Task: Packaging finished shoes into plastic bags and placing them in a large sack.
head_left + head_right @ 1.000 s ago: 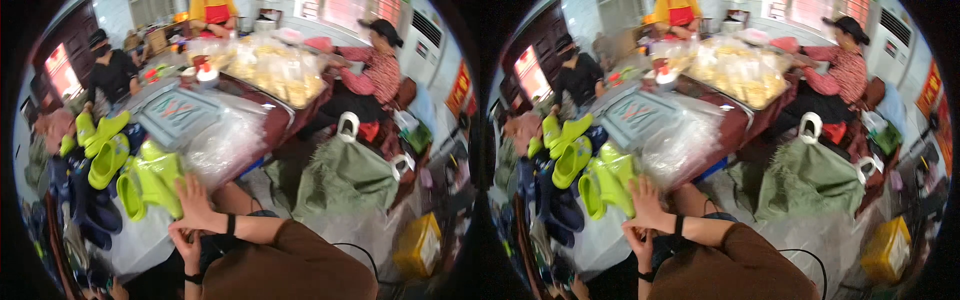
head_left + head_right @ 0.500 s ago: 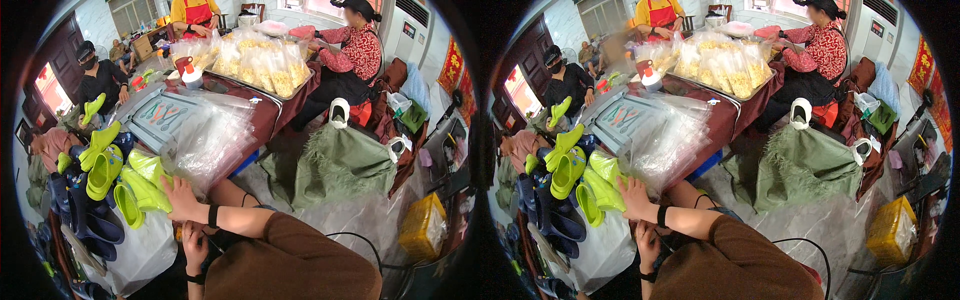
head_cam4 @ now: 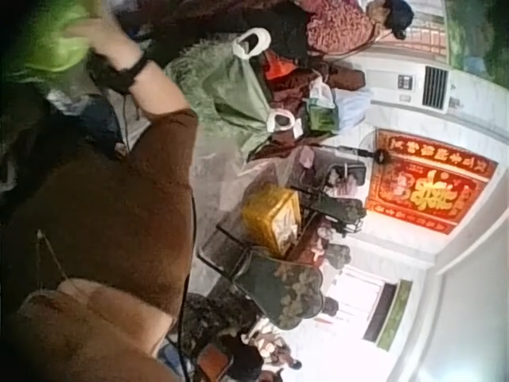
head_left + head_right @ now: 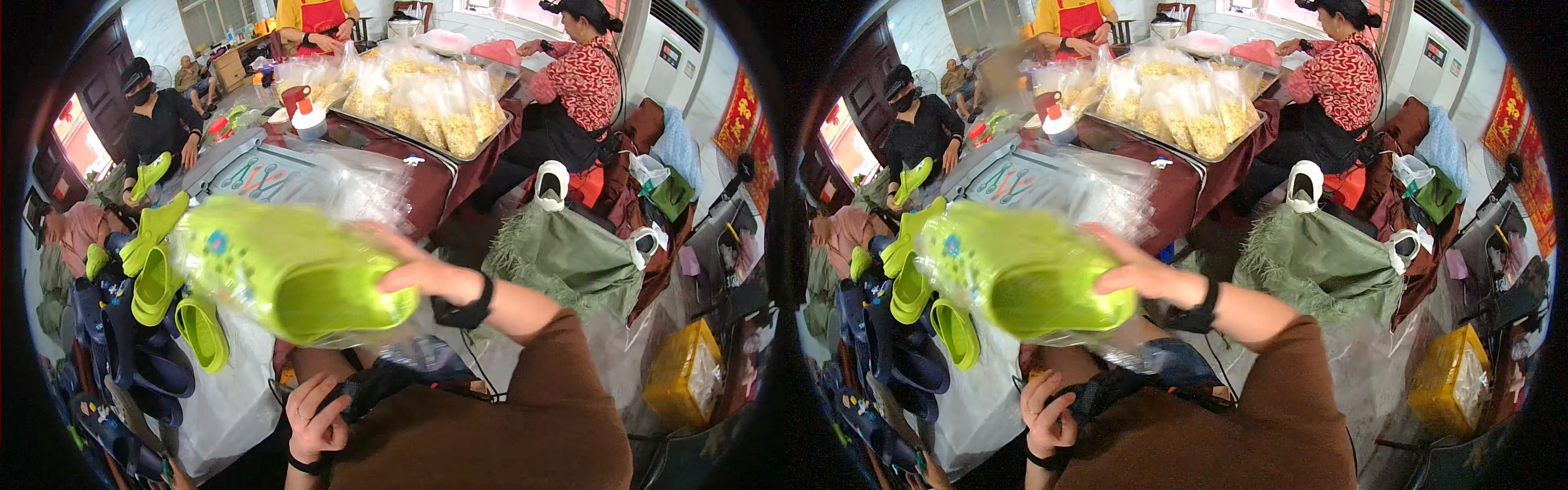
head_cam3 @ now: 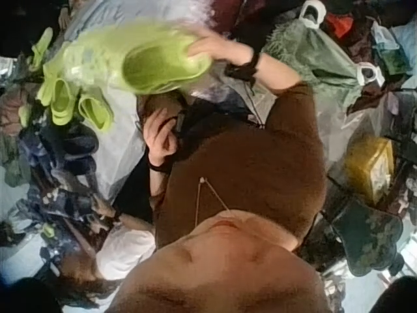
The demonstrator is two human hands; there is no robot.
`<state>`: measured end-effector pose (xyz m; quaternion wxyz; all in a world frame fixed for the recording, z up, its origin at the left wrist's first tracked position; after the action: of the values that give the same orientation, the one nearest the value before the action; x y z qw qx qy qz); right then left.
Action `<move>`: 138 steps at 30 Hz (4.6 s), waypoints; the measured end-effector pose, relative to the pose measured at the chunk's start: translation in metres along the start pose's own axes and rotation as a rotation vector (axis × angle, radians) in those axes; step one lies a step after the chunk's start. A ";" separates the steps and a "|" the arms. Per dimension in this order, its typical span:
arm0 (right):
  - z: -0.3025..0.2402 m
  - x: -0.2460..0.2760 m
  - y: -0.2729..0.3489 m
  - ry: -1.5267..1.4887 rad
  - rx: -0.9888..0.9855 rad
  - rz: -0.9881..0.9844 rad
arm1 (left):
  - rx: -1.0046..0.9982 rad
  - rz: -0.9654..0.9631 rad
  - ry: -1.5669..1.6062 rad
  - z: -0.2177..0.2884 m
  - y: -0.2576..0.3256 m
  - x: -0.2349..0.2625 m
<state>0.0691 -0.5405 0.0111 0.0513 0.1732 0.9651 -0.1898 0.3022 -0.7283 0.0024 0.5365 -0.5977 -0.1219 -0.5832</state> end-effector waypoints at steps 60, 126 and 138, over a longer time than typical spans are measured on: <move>-0.015 0.167 0.413 0.581 -1.115 0.732 | -0.574 -0.857 -0.244 0.029 -0.259 -0.305; 0.022 0.033 0.339 0.440 -1.270 0.153 | -0.648 -0.469 0.098 0.050 -0.268 -0.213; 0.010 0.017 0.325 0.982 -1.427 0.109 | -0.674 -0.768 0.021 0.038 -0.205 -0.242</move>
<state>0.1688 -0.2568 -0.1147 -0.2657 0.2081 0.7566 0.5600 0.0956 -0.5018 -0.0862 0.0619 -0.6436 -0.1324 -0.7513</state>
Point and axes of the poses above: each hand's wrist, its own y-axis away from the middle knuckle, its own x-axis out of the back of the hand, z = x × y, the point moved 4 cm from there along -y, towards the middle knuckle, and after that the axes turned 15 degrees about -z, right-handed, at the moved point
